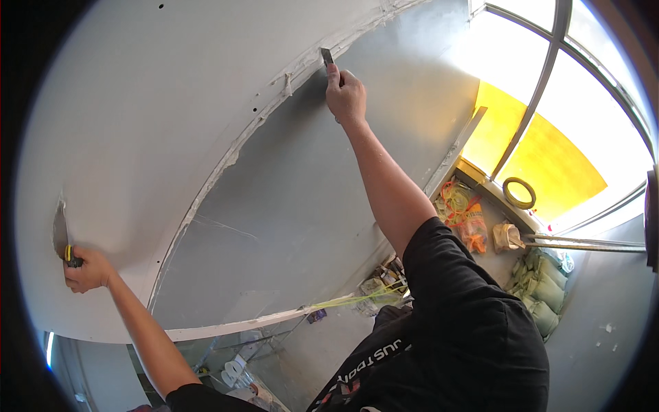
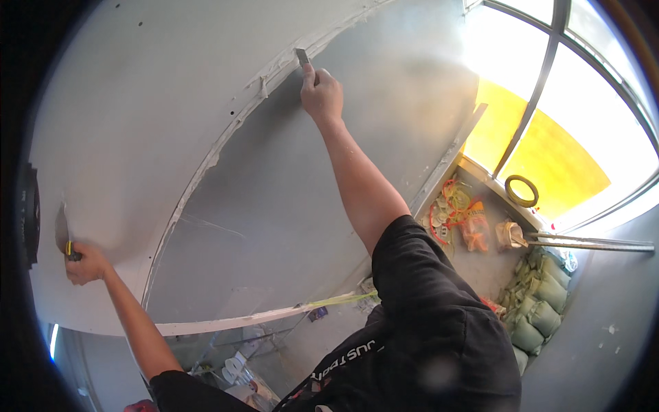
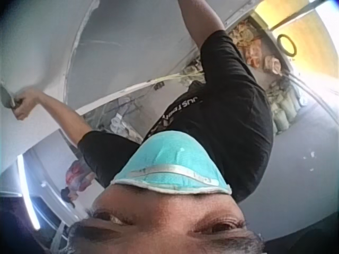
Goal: The person scrapes a white ceiling surface using a utility knife and a scraper. They repeatedly remove loose material along a curved seam, alternating between cutting and scraping motions.
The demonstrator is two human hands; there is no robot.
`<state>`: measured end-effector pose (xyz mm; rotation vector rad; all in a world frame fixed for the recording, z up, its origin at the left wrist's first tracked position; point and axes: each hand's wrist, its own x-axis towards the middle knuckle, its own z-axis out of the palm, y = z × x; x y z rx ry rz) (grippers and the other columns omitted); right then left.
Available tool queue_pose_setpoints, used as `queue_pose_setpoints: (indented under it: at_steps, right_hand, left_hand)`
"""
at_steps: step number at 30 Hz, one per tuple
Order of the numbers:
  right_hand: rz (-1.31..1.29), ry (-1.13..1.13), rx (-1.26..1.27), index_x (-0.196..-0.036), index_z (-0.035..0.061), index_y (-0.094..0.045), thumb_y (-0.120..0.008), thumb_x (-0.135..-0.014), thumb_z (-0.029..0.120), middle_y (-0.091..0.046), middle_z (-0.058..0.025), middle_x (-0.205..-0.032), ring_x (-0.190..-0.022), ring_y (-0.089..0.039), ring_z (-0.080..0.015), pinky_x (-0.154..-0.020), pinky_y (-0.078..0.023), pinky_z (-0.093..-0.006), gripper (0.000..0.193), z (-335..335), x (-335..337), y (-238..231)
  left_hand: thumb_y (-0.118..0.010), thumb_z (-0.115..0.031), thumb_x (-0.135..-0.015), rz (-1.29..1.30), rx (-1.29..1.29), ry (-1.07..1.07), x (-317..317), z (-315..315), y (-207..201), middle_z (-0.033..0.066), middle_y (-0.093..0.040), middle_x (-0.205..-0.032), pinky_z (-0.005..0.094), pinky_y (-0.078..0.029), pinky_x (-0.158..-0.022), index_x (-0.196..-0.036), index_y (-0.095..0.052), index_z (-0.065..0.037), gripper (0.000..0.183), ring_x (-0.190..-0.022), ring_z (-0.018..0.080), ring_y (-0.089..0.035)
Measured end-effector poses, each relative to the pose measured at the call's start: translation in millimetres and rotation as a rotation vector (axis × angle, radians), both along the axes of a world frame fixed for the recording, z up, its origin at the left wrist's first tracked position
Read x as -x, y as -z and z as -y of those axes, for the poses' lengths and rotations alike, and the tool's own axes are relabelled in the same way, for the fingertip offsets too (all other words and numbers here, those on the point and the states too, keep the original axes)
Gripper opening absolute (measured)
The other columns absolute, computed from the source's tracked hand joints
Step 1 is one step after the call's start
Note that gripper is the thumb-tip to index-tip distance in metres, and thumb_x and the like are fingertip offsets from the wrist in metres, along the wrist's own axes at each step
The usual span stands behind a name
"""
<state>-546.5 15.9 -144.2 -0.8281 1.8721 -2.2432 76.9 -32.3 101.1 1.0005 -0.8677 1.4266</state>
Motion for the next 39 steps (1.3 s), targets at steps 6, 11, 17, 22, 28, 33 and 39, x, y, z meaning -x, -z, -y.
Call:
queue_pose_setpoints:
  at_steps: [6, 11, 17, 22, 28, 33, 39]
  right_hand:
    - [0.025, 0.03, -0.027, -0.082, -0.0004, -0.066, -0.054, -0.103, 0.042, -0.067, -0.0207, -0.072, -0.069, -0.064, -0.0421, -0.067, -0.05, -0.0482, 0.049, 7, -24, 3]
    - [0.038, 0.06, -0.048, -0.081, -0.0003, -0.064, -0.051, -0.105, 0.039, -0.067, -0.0203, -0.072, -0.07, -0.065, -0.0424, -0.067, -0.05, -0.0496, 0.047, 8, -45, -3]
    - [0.114, 0.026, -0.084, -0.081, -0.0007, -0.062, -0.05, -0.106, 0.036, -0.066, -0.0216, -0.071, -0.07, -0.065, -0.0435, -0.068, -0.05, -0.0502, 0.046, 5, -59, -8]
    - [0.114, 0.035, -0.028, -0.08, -0.002, -0.061, -0.052, -0.105, 0.036, -0.066, -0.0251, -0.073, -0.073, -0.065, -0.0471, -0.068, -0.05, -0.0527, 0.047, -2, -79, -15]
    - [0.041, -0.075, -0.001, -0.078, -0.0003, -0.057, -0.053, -0.105, 0.036, -0.064, -0.0241, -0.072, -0.071, -0.063, -0.0488, -0.067, -0.049, -0.0534, 0.045, -12, -118, -12]
    - [-0.166, -0.2, 0.075, -0.08, 0.0014, -0.057, -0.055, -0.105, 0.035, -0.063, -0.0234, -0.073, -0.068, -0.061, -0.0475, -0.063, -0.048, -0.052, 0.042, -30, -177, 4]
    - [0.132, 0.095, 0.047, -0.079, 0.0003, -0.058, -0.053, -0.105, 0.037, -0.061, -0.022, -0.067, -0.064, -0.06, -0.0454, -0.061, -0.046, -0.0511, 0.045, -17, -69, 12]
  left_hand:
    - [-0.072, -0.039, -0.082, -0.063, -0.063, -0.007, 2, -1, 4, 0.0156, -0.064, -0.1, 0.0563, -0.045, -0.082, -0.095, -0.067, -0.007, 0.035, -0.1, 0.0397, -0.057]
    - [-0.071, -0.038, -0.082, -0.065, 0.028, -0.051, -8, 6, -1, 0.0157, -0.064, -0.098, 0.0554, -0.045, -0.082, -0.092, -0.066, -0.006, 0.034, -0.098, 0.0395, -0.057]
    - [-0.071, -0.039, -0.082, -0.071, 0.007, -0.056, -7, 7, 1, 0.016, -0.064, -0.098, 0.0545, -0.045, -0.084, -0.09, -0.065, -0.006, 0.034, -0.098, 0.0392, -0.057]
    - [-0.07, -0.041, -0.083, -0.046, -0.004, -0.031, -12, 7, -4, 0.0163, -0.064, -0.101, 0.0549, -0.044, -0.086, -0.09, -0.065, -0.005, 0.036, -0.103, 0.0383, -0.057]
    - [-0.07, -0.044, -0.082, -0.08, 0.0, -0.068, -15, 12, -5, 0.0168, -0.064, -0.102, 0.0554, -0.045, -0.084, -0.093, -0.067, -0.007, 0.039, -0.101, 0.0385, -0.058]
    - [-0.073, -0.042, -0.082, -0.062, -0.073, -0.073, -24, 9, -4, 0.016, -0.064, -0.101, 0.0575, -0.046, -0.081, -0.097, -0.068, -0.008, 0.038, -0.098, 0.0402, -0.059]
    - [-0.074, -0.04, -0.082, -0.009, -0.013, -0.018, 2, 1, 6, 0.0145, -0.064, -0.1, 0.0577, -0.046, -0.079, -0.097, -0.067, -0.009, 0.035, -0.097, 0.0404, -0.059]
